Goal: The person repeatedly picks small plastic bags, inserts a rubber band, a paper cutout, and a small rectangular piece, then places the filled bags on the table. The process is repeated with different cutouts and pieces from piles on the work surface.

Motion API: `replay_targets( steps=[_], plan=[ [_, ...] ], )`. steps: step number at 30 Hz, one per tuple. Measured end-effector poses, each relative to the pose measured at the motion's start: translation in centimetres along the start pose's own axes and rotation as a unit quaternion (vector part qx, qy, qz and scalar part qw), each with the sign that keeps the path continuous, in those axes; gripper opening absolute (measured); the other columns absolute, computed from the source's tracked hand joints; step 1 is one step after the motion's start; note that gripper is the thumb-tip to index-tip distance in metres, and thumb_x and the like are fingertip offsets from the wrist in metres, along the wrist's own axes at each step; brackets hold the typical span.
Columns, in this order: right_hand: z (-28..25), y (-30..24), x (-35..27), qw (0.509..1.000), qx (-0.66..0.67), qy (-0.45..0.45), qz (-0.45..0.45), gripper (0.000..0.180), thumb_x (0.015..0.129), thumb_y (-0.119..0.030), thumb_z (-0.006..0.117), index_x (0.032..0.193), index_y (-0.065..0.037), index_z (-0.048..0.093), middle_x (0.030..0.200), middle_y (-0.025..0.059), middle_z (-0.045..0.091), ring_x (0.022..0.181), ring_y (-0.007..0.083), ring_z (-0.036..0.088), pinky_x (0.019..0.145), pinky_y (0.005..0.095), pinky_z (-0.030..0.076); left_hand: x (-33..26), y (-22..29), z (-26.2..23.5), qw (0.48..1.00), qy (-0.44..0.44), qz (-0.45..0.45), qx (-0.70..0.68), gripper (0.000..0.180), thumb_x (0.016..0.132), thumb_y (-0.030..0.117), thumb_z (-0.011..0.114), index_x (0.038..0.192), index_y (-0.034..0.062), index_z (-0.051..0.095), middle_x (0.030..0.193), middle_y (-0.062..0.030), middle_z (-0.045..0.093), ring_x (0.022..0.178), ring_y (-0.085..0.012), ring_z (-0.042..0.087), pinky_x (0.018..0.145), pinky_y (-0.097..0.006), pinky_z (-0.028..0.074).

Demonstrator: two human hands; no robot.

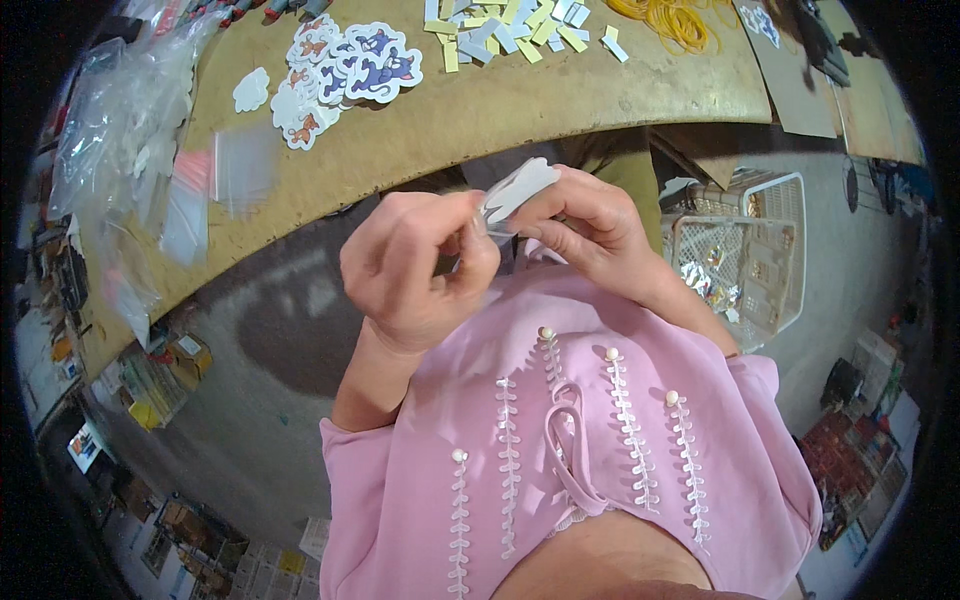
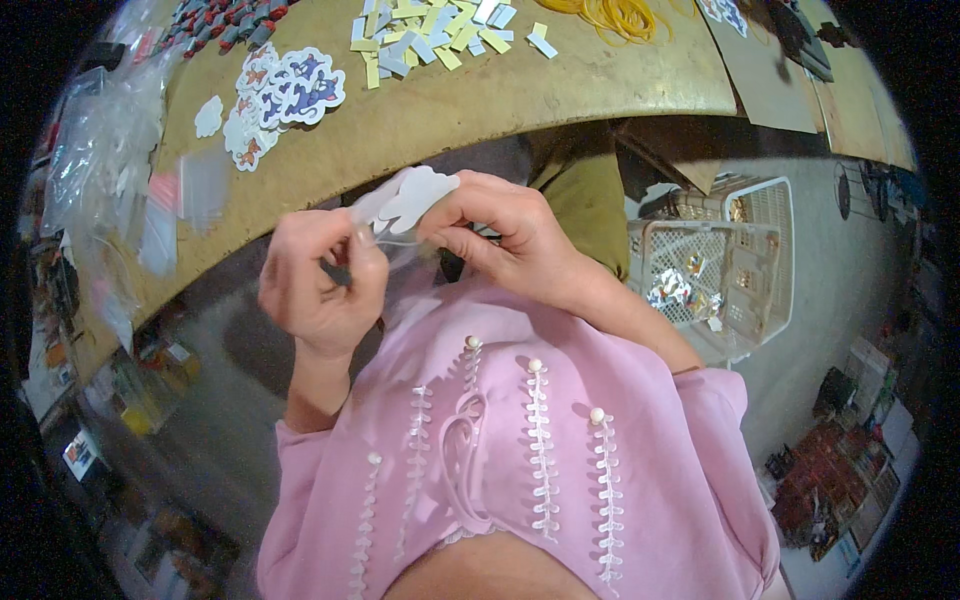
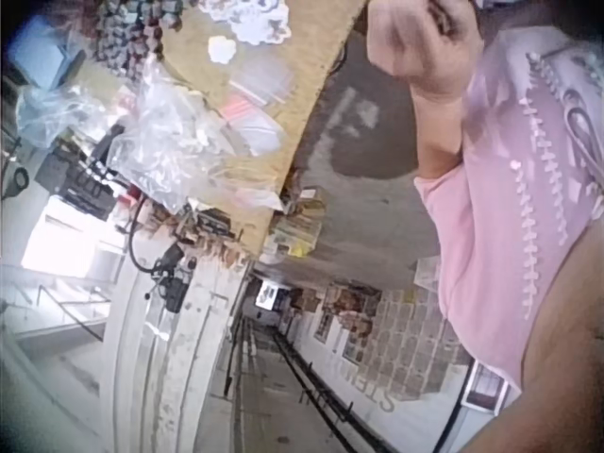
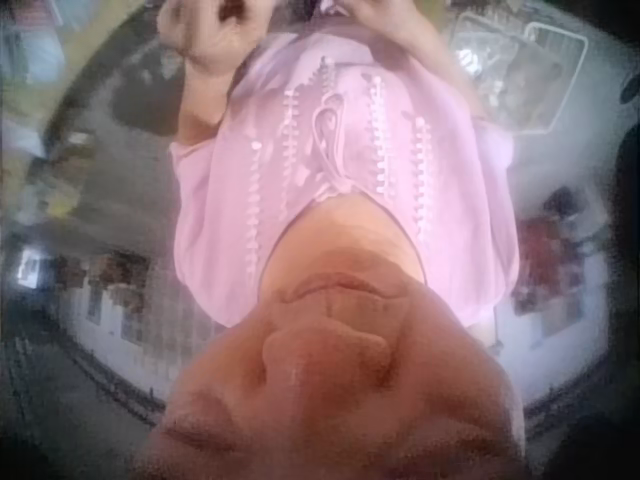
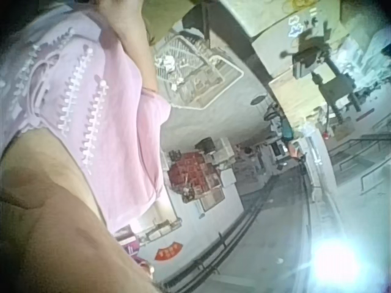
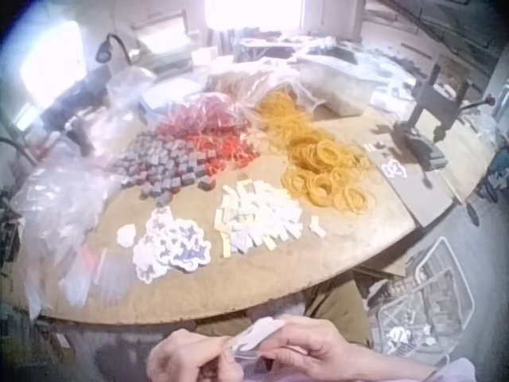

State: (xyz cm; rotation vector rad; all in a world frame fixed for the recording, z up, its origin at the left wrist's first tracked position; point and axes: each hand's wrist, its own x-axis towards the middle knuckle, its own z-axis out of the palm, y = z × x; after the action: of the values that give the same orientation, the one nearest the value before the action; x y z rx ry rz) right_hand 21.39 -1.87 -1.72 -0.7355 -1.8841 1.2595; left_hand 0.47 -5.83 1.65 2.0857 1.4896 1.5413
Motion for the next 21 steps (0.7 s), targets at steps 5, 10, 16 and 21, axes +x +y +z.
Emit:
replay_targets(
  steps=[5, 10, 16, 21],
  plan=[
    [-0.6, 0.1, -0.2, 0.998, -0.059, -0.019, 0.005, 0.012, 0.092, 0.004, 0.075, 0.103, -0.001, 0.074, 0.103, 0.0101, 0.073, 0.094, 0.0251, 0.069, 0.078, 0.034, 0.055, 1.8, -5.1, -0.9, 0.961, 0.06, -0.264, -0.064, 0.02, 0.095, 0.001, 0.074, 0.114, 0.0017, 0.068, 0.083, -0.0009, 0.066, 0.071, -0.004, 0.058, 0.061, -0.023, 0.046],
    [-0.5, 0.0, -0.3, 0.995, -0.087, 0.016, -0.039, 0.017, 0.089, 0.006, 0.075, 0.103, -0.003, 0.072, 0.106, 0.0106, 0.068, 0.093, 0.0285, 0.068, 0.077, 0.0358, 0.056, 3.4, -5.8, -1.7, 0.969, 0.03, -0.242, -0.031, 0.03, 0.099, 0.004, 0.075, 0.128, 0.002, 0.066, 0.088, 0.0005, 0.068, 0.072, -0.0014, 0.058, 0.064, -0.019, 0.045],
    [-0.7, -0.3, 0.1, 0.991, -0.122, -0.009, -0.057, 0.015, 0.087, 0.002, 0.076, 0.101, -0.002, 0.07, 0.111, 0.0139, 0.069, 0.1, 0.0321, 0.069, 0.083, 0.0386, 0.058, 0.9, -1.4, -0.3, 0.971, -0.146, -0.144, -0.122, 0.036, 0.083, -0.002, 0.083, 0.116, 0.009, 0.073, 0.092, -0.0021, 0.073, 0.073, -0.0127, 0.063, 0.064, -0.026, 0.048],
    [-0.9, -1.1, 0.4, 0.968, -0.216, -0.026, -0.127, 0.016, 0.085, -0.003, 0.074, 0.1, 0.0, 0.07, 0.114, 0.0148, 0.069, 0.102, 0.033, 0.07, 0.084, 0.0381, 0.06, 1.3, -0.5, -1.3, 0.986, -0.121, -0.082, -0.087, 0.025, 0.08, -0.008, 0.081, 0.096, 0.0086, 0.073, 0.088, -0.0043, 0.073, 0.073, -0.0206, 0.065, 0.066, -0.032, 0.05]
  ],
)
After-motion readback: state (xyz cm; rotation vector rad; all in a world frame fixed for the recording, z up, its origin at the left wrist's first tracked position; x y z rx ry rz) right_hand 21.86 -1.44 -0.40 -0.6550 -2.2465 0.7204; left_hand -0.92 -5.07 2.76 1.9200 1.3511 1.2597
